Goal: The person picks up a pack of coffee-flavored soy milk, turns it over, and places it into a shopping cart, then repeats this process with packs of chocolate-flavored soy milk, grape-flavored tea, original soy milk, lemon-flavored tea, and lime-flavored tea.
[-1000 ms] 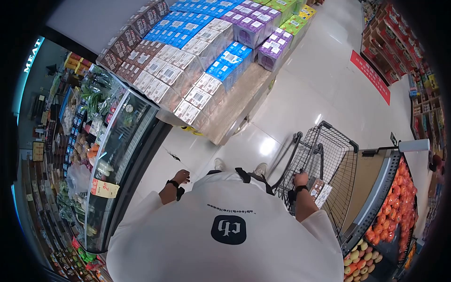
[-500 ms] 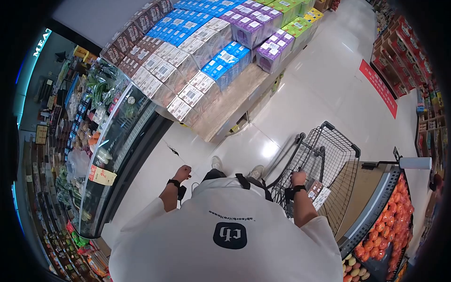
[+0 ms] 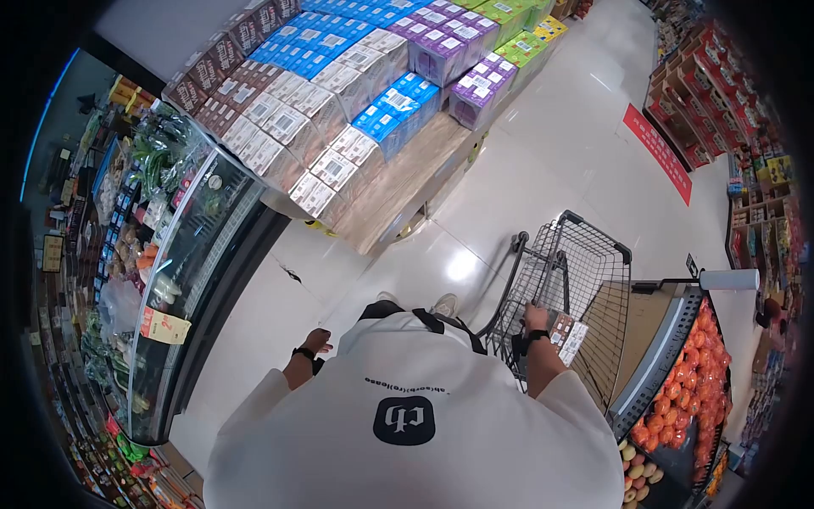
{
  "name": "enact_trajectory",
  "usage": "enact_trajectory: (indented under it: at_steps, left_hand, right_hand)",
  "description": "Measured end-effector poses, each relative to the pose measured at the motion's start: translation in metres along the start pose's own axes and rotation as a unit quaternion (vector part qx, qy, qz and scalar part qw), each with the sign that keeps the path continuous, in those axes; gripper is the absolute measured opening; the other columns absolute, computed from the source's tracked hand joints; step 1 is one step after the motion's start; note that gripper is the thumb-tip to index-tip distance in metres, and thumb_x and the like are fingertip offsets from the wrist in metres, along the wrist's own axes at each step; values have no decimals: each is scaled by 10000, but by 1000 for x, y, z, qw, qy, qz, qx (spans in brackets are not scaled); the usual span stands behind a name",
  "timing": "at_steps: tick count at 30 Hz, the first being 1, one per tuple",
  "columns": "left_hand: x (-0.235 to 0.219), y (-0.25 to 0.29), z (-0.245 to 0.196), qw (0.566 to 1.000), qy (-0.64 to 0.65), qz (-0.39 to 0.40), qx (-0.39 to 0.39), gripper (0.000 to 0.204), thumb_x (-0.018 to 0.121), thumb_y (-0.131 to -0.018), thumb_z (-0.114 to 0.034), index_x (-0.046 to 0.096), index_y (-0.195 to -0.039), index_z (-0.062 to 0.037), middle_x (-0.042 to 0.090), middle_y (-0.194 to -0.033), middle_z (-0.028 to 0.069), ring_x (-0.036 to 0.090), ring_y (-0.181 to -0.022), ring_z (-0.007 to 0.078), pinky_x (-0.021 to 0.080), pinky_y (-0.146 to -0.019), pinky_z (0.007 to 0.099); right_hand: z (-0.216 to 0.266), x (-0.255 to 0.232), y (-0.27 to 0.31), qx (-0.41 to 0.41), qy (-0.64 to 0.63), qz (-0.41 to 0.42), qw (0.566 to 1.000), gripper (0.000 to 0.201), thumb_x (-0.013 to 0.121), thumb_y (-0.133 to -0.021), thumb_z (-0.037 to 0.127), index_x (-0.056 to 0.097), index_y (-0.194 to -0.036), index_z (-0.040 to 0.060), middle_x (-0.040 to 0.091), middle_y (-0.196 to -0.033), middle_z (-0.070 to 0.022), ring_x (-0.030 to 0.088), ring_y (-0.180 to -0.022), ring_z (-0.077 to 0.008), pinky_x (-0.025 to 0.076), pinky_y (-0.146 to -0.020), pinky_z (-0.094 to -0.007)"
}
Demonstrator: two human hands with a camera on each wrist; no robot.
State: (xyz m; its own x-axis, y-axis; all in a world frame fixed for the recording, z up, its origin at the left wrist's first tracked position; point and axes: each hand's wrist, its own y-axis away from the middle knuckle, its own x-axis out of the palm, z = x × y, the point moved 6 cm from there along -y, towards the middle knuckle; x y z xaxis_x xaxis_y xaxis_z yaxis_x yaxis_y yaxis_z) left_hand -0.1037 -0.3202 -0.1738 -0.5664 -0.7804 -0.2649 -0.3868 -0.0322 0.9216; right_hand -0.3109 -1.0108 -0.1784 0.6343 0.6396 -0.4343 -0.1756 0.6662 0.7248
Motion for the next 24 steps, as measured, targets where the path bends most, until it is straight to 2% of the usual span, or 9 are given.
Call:
enact_trajectory:
  at_steps: [1,3,4,7,8,11,13,19,24]
  left_hand:
    - [-3,-12,0,998,55,13,8,271,486,-896,-191,587,-1036,18,646,-862,122,700,-681,249,541,-501,331]
    - [-11,-33,-10,998,24,-31,43,303,492,-899,-191,587,-1105,11,659,-885,125,706,-695,240,559,-521,335]
    - [-13,-38,-15,998,21,-39,49,316,498,-899,-189,581,-1133,6,662,-900,127,707,-695,233,558,-523,331]
    - [-23,-61,-22,996,43,-51,65,325,520,-892,-176,568,-1160,0,673,-927,137,704,-678,221,548,-523,309]
    - [-24,-57,-34,994,49,-57,81,314,525,-890,-174,572,-1151,-5,672,-909,132,700,-667,219,540,-512,306]
    - [-31,-84,-35,992,69,-45,97,273,542,-884,-165,581,-1117,-28,662,-842,116,688,-634,213,520,-486,300]
    - [-24,-103,-30,987,79,25,139,258,530,-898,-136,546,-1138,-41,590,-808,90,651,-602,217,455,-424,292]
    - [-35,-90,-39,990,83,-40,109,263,535,-901,-150,548,-1135,-31,607,-808,102,655,-602,222,449,-418,304]
    - [-57,-57,-65,951,-72,-246,173,249,583,-843,-157,639,-1022,6,689,-914,217,690,-788,349,554,-699,408]
  right_hand:
    - [-3,0,-4,-5,-3,-15,1000,318,616,-888,168,543,-1174,48,603,-889,-94,554,-704,-170,506,-551,-321]
    - [-37,-18,-53,-54,168,-100,979,489,673,-808,318,592,-1173,3,655,-965,-197,645,-987,-339,520,-853,-442]
    - [-11,-19,-19,-44,231,-80,969,576,669,-791,344,547,-1215,-26,614,-1100,-232,547,-1157,-411,423,-1003,-462]
    - [80,-12,92,-57,394,-149,905,611,655,-789,318,492,-1271,-21,521,-1244,-251,509,-1186,-432,425,-997,-473]
    - [89,-8,94,-85,380,-159,907,631,654,-778,281,456,-1314,13,426,-1326,-265,482,-1194,-450,419,-998,-477]
    - [142,10,127,-184,367,-227,883,593,665,-755,219,486,-1297,58,450,-1287,-248,493,-1156,-424,430,-975,-469]
    - [161,24,101,-288,321,-168,886,461,650,-759,195,593,-1197,61,478,-1253,-240,489,-1160,-400,420,-992,-431]
    - [307,81,154,-468,272,-85,837,270,655,-812,101,667,-1081,77,533,-1122,-137,588,-946,-232,518,-828,-335]
    - [432,134,217,-595,206,14,777,220,626,-851,73,657,-1069,76,554,-1116,-101,579,-974,-224,504,-805,-325]
